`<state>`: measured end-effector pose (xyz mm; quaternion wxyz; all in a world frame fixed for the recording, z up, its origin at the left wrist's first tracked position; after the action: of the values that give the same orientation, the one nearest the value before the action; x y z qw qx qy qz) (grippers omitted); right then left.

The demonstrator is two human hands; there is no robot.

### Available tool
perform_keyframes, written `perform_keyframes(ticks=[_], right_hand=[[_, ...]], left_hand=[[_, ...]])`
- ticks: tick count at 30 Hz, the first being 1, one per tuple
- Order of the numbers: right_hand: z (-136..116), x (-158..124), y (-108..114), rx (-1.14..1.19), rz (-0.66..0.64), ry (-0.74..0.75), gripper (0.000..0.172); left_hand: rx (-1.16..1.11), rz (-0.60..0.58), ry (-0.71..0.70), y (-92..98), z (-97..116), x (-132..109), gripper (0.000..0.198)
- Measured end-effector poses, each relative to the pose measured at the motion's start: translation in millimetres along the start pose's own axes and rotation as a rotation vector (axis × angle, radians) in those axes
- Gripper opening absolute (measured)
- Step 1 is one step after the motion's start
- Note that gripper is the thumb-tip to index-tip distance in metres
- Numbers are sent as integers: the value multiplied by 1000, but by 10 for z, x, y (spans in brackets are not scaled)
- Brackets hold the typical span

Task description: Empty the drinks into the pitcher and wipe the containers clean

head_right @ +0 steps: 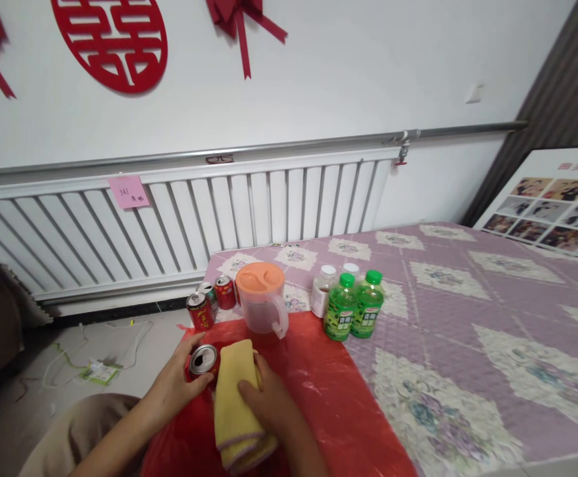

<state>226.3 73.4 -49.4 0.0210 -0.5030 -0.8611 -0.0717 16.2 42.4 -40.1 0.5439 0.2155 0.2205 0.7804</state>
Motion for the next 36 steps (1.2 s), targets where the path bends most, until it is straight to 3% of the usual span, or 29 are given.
perform_keyframes(ticks=[4, 11, 18, 22, 25, 31, 36], right_hand=[[8, -2, 13, -58, 22, 3, 58], [-40, -9, -27, 296, 39, 3, 63], [7, -20, -9, 90, -3, -25, 59], [8, -16, 8, -9, -11, -13, 61], [13, -10, 16, 15, 7, -23, 65], [27, -19, 16, 309, 44, 45, 69], [3, -31, 12, 159, -5, 13, 62]], left_hand=[[-37, -96, -8, 51, 47, -26, 71], [-50, -189, 5, 87, 80, -48, 73], [27, 51, -19, 71, 43, -22, 69], [50, 71, -23, 65, 13, -17, 65], [20, 38, -18, 67, 8, -15, 64], [-29, -118, -48, 97, 110, -42, 66], [-62, -193, -33, 125, 169, -67, 68]])
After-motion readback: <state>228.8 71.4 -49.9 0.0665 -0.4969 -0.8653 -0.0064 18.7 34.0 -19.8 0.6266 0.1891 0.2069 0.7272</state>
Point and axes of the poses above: each hand's wrist, its own x-axis towards the middle knuckle, its own y-axis out of the back of the hand, z = x × y, the point moved 2 cm from there along x, towards the middle knuckle, and after that the axes turned 13 degrees about y, right-handed, at the moved point
